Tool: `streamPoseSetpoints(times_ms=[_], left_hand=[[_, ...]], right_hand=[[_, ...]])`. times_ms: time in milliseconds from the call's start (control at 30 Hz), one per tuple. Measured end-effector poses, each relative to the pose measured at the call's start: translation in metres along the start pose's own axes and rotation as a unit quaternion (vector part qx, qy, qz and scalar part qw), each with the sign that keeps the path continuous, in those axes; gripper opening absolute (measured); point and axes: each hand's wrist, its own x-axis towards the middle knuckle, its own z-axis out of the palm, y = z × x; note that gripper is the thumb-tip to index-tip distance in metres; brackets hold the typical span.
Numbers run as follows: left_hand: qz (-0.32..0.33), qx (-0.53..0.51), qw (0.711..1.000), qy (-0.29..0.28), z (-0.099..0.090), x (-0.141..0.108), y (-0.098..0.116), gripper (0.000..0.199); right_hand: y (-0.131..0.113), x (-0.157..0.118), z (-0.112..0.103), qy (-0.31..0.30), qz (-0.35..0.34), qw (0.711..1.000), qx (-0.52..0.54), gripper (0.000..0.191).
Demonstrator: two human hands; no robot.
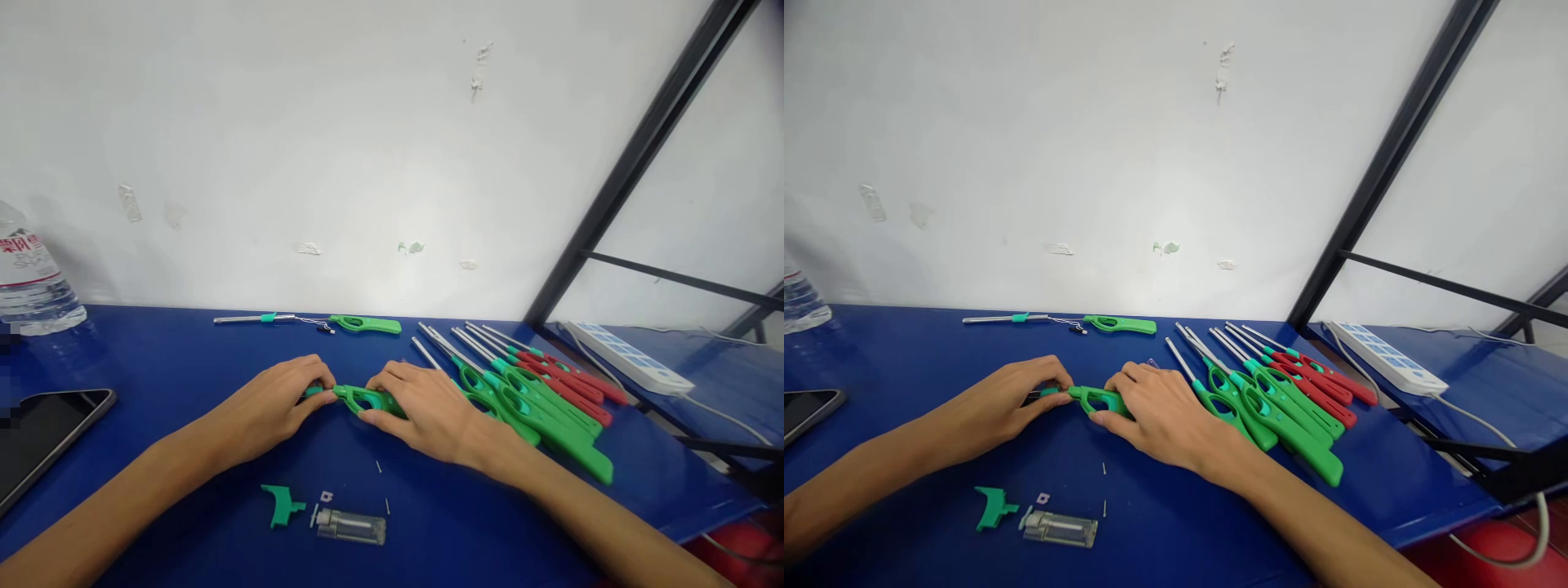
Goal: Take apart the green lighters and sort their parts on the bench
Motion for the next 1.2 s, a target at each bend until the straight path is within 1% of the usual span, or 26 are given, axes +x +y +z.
streamPoseSetpoints(times_ms=[300, 400, 533, 633, 733, 800, 867, 933, 967, 1033, 1100, 1133, 1200], left_hand=[[-0.005, 0.031, 0.999, -0.012, -0.003, 0.000, -0.004, 0.025], [-0.002, 0.034, 0.999, -0.009, -0.004, 0.000, -0.005, 0.026], [0.022, 0.037, 0.999, -0.018, -0.007, 0.000, -0.008, 0.025], [0.021, 0.045, 0.998, -0.033, -0.011, -0.001, -0.009, 0.022], [0.006, 0.062, 0.997, -0.038, -0.014, -0.004, -0.006, 0.019], [0.000, 0.076, 0.997, -0.026, -0.014, -0.006, -0.002, 0.018], [0.005, 0.079, 0.997, -0.001, -0.012, -0.006, 0.002, 0.018], [0.022, 0.070, 0.997, 0.019, -0.009, -0.005, 0.007, 0.018], [0.033, 0.064, 0.997, 0.025, -0.007, -0.005, 0.009, 0.018], [0.059, 0.061, 0.996, 0.030, -0.002, -0.003, 0.012, 0.017], [0.082, 0.064, 0.994, 0.026, 0.003, -0.001, 0.014, 0.018], [0.089, 0.068, 0.993, 0.022, 0.005, 0.000, 0.014, 0.019], [0.092, 0.071, 0.993, 0.014, 0.009, 0.001, 0.014, 0.020]], right_hand=[[0.007, 0.002, -0.018, 0.072, 0.043, 0.995, 0.051, 0.039], [0.009, 0.003, -0.018, 0.082, 0.052, 0.993, 0.064, 0.039], [0.013, 0.005, -0.017, 0.082, 0.078, 0.992, 0.061, 0.040], [0.016, 0.006, -0.014, 0.065, 0.102, 0.991, 0.061, 0.040], [0.020, 0.007, -0.008, 0.043, 0.103, 0.992, 0.059, 0.037], [0.022, 0.007, -0.005, 0.039, 0.094, 0.994, 0.048, 0.035], [0.024, 0.007, -0.005, 0.039, 0.080, 0.995, 0.036, 0.032], [0.024, 0.006, -0.011, 0.025, 0.054, 0.998, 0.037, 0.027], [0.024, 0.006, -0.015, 0.007, 0.039, 0.998, 0.046, 0.024], [0.022, 0.003, -0.025, -0.050, 0.011, 0.996, 0.070, 0.021], [0.019, 0.001, -0.033, -0.099, 0.000, 0.992, 0.077, 0.018], [0.018, -0.001, -0.036, -0.110, -0.003, 0.991, 0.075, 0.017], [0.018, -0.002, -0.038, -0.114, -0.006, 0.991, 0.065, 0.018]])
